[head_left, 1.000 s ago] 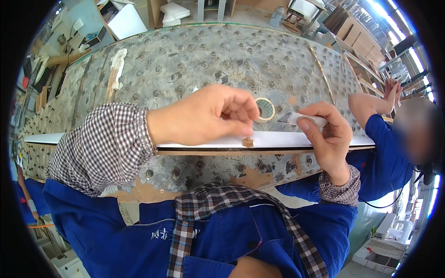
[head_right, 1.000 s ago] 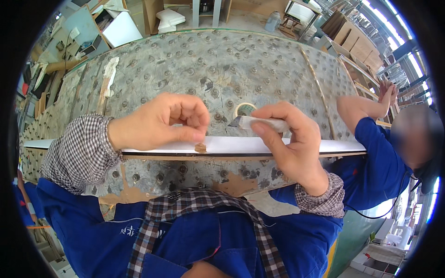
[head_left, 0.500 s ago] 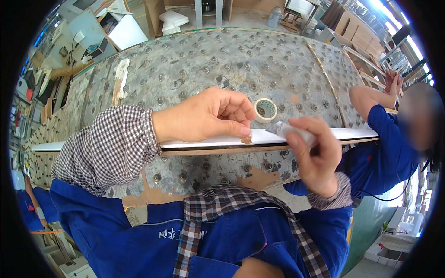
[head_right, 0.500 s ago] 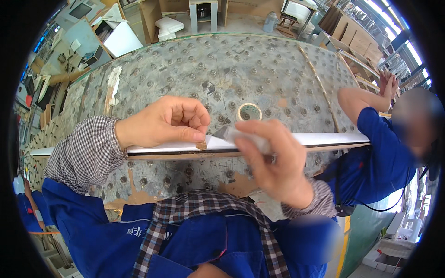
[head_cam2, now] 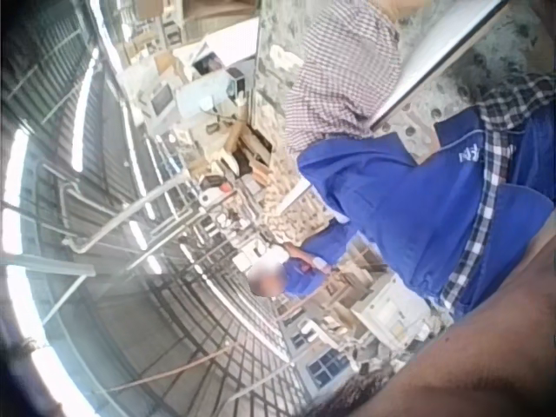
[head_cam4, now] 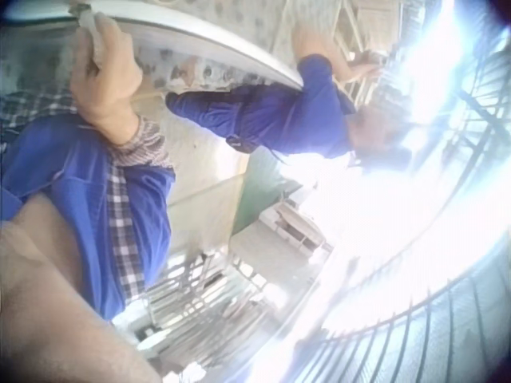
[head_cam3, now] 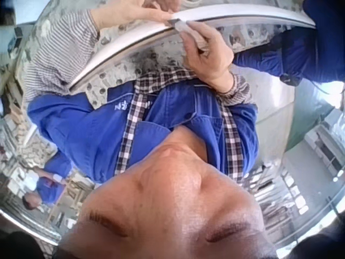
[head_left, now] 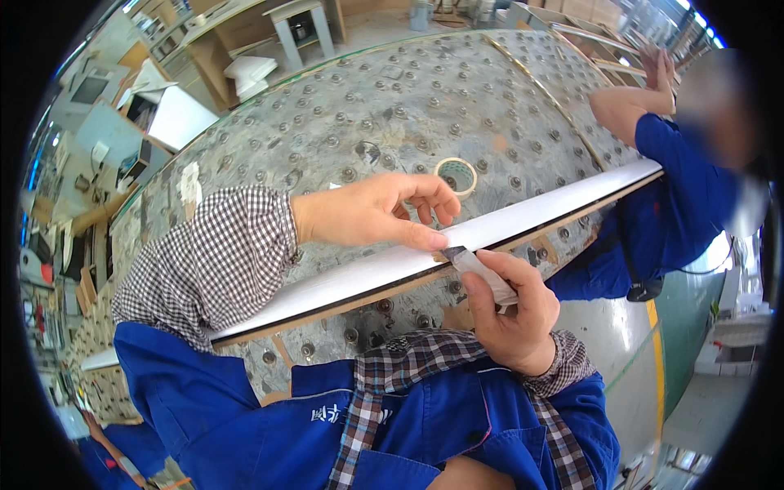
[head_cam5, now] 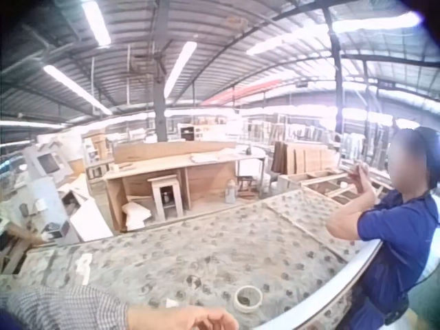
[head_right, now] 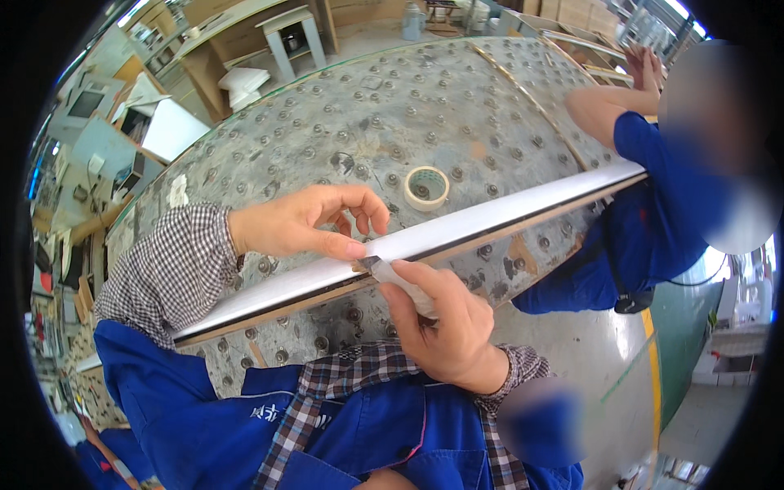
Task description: The person applies a white edge strip to a long board. They use a small tool to press the strip, apply adhesive from a bottle, and smooth the edge with tape. The person works along the length of the board, repeating the process.
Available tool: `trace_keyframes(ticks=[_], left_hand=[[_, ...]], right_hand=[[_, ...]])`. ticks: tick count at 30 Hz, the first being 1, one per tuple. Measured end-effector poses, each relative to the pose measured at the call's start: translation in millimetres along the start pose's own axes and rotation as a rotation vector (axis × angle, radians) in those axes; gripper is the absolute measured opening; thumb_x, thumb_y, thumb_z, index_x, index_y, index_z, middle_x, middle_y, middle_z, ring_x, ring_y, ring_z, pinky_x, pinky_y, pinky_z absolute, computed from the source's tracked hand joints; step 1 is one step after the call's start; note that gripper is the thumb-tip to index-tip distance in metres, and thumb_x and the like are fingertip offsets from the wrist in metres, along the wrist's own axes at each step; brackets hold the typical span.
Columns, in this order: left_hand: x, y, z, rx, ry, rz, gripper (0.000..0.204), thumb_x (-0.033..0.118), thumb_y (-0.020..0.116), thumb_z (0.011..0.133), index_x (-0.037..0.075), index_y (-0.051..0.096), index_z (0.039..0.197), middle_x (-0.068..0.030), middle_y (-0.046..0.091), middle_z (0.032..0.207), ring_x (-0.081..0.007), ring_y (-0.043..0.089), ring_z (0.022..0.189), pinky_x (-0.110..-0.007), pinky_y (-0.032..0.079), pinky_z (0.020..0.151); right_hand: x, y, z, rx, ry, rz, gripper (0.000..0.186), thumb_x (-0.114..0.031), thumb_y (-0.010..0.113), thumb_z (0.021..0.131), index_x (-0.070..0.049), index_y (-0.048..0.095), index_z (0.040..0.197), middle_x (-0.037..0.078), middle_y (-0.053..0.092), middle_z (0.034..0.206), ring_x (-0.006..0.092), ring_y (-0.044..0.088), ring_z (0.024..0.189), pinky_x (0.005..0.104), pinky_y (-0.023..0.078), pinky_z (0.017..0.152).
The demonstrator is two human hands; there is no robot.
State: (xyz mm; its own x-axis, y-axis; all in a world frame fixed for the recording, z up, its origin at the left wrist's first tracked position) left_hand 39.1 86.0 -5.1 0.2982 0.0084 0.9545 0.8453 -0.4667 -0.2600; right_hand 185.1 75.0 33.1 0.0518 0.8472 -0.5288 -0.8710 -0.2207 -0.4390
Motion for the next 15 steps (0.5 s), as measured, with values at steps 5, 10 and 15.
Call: trace_keyframes(ticks=[5, 10, 15], left_hand=[[-23.8, 21.3, 0.6, -0.107, -0.025, -0.261, 0.059, 0.039, 0.048, 0.095, 0.003, 0.031, 0.139, -0.0124, 0.041, 0.133, -0.0209, 0.036, 0.127, -0.036, 0.027, 0.106], [-22.3, 29.0, 0.4, -0.113, 0.042, -0.339, 0.054, 0.038, 0.038, 0.099, 0.006, 0.027, 0.141, -0.0171, 0.037, 0.138, -0.0227, 0.032, 0.131, -0.033, 0.022, 0.109], [-21.0, 29.0, -0.1, -0.119, 0.066, -0.364, 0.051, 0.034, 0.038, 0.099, 0.005, 0.028, 0.14, -0.0163, 0.038, 0.137, -0.0221, 0.031, 0.131, -0.033, 0.021, 0.109]], right_hand=[[2.4, 1.7, -1.9, -0.012, 0.153, 0.088, 0.027, 0.001, 0.068, 0.08, 0.002, 0.058, 0.104, 0.013, 0.067, 0.078, 0.0147, 0.065, 0.062, 0.0237, 0.049, 0.054], [12.5, 10.1, -8.4, 0.051, 0.297, 0.192, 0.025, 0.002, 0.066, 0.082, 0.005, 0.055, 0.105, 0.012, 0.067, 0.079, 0.0102, 0.064, 0.067, 0.0212, 0.048, 0.058], [7.5, 10.7, -8.6, 0.082, 0.274, 0.136, 0.024, 0.002, 0.065, 0.083, 0.004, 0.055, 0.104, 0.013, 0.067, 0.079, 0.0102, 0.063, 0.068, 0.0215, 0.048, 0.059]])
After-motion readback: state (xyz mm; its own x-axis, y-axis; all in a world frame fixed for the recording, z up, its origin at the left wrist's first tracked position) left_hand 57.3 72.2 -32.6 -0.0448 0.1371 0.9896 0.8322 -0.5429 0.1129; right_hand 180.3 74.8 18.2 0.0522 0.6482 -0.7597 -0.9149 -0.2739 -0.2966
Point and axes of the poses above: each hand's wrist, its own z-axis towards the middle knuckle, its own y-axis out of the palm, x = y × z, the point moved 9 cm from there along z, towards the middle knuckle
